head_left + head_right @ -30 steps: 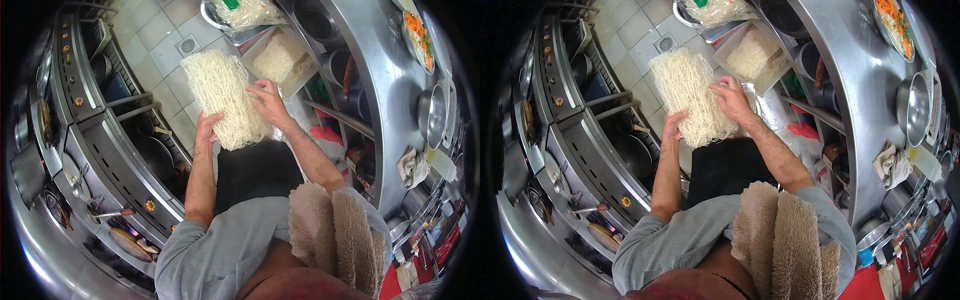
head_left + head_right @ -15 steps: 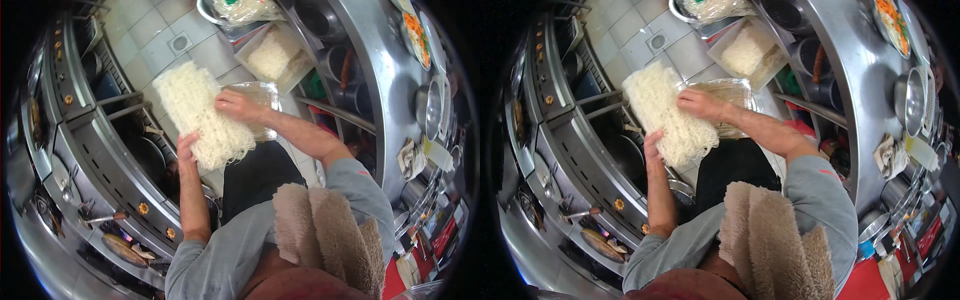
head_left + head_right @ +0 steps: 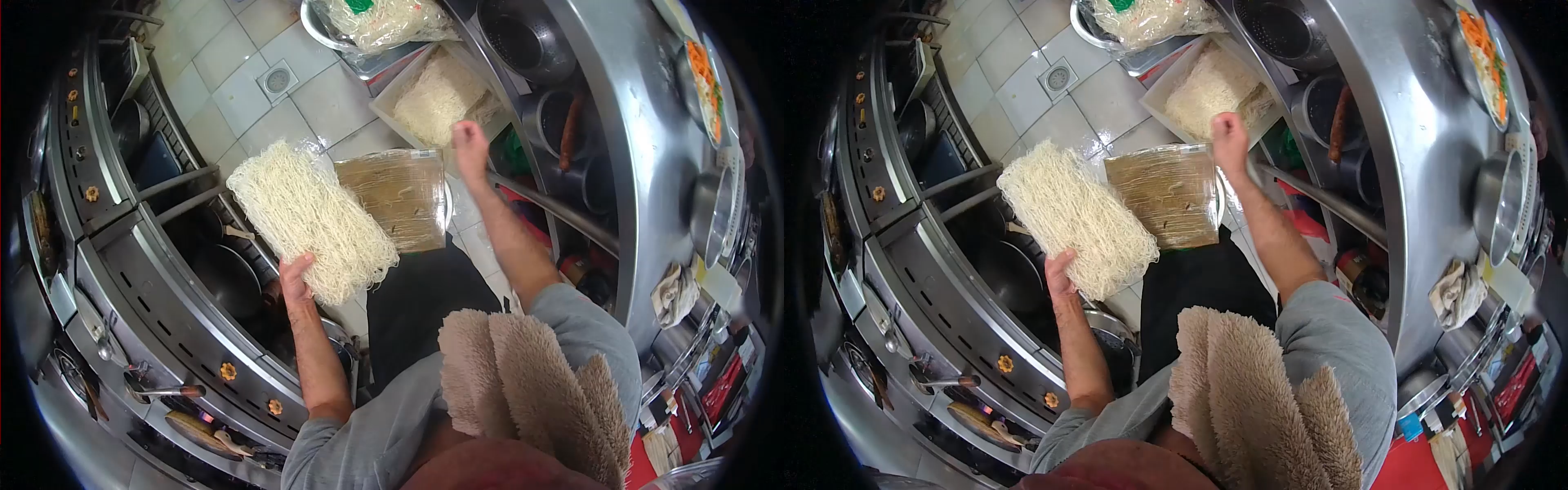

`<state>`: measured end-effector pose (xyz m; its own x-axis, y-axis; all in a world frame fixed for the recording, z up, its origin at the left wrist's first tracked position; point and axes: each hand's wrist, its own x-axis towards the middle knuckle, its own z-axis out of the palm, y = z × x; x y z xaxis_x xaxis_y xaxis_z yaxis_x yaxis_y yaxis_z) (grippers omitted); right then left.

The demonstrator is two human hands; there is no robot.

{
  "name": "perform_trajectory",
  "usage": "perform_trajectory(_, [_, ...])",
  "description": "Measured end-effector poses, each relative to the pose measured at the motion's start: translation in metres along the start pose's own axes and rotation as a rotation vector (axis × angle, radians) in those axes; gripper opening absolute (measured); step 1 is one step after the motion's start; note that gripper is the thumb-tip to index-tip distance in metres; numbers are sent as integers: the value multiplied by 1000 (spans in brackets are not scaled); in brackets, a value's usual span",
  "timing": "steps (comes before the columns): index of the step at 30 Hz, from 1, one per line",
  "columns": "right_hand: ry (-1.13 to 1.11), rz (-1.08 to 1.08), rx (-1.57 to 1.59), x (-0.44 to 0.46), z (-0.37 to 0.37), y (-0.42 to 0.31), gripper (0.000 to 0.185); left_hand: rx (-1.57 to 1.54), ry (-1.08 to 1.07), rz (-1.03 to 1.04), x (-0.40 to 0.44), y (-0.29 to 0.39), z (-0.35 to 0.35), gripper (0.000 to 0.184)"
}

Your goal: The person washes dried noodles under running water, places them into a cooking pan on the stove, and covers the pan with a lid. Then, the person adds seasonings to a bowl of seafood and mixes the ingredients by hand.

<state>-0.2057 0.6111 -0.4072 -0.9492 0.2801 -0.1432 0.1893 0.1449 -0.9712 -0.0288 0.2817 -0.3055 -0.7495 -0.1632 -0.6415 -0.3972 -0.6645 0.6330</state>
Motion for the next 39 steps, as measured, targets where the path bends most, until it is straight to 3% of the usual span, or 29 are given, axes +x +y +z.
perform_trajectory(2, [104,155,-428,35,-35,75,35,2,21,-9,7,-9,-1,69])
perform_trajectory(5, [19,372,-488,67,-58,184,36,-49,99,-11,10,-15,-1,68])
perform_trajectory(6, [-3,309,-734,68,-52,188,39,1,163,-39,13,-21,-8,67])
perform_trajectory(8, [41,368,-500,63,-28,208,49,48,264,-48,14,-25,-12,67])
perform_trajectory(10, [26,430,-364,62,-11,165,51,5,159,23,16,-29,0,64])
perform_trajectory(12, [-154,744,-97,63,2,132,48,3,169,33,15,-31,2,64])
perform_trajectory(14, [-184,760,96,77,14,161,46,20,195,21,14,-36,4,64])
perform_trajectory(17, [62,785,201,79,30,113,47,-18,162,-83,9,-39,10,65])
perform_trajectory(18, [-3,820,160,85,34,116,60,-10,150,-73,7,-44,9,66])
perform_trajectory(20, [92,695,251,93,64,129,42,25,140,-43,7,-53,-4,68])
perform_trajectory(21, [109,691,255,92,70,117,42,32,126,-49,5,-56,-9,68])
perform_trajectory(23, [-190,595,295,91,68,80,33,47,146,-53,2,-63,-13,68])
perform_trajectory(24, [-75,582,326,87,60,91,18,42,158,-72,-1,-65,-13,68])
perform_trajectory(27, [405,467,11,95,20,205,19,72,192,-71,-6,-70,-20,69])
perform_trajectory(30, [548,545,-180,114,-33,244,18,88,236,-65,-12,-73,-18,71])
perform_trajectory(34, [426,522,70,171,-66,310,16,98,266,-63,-16,-80,-28,75])
perform_trajectory(37, [14,205,-115,188,-73,337,11,86,250,-76,-11,-82,-28,77])
perform_trajectory(39, [226,734,685,185,-64,264,2,100,286,-89,-12,-86,-34,78])
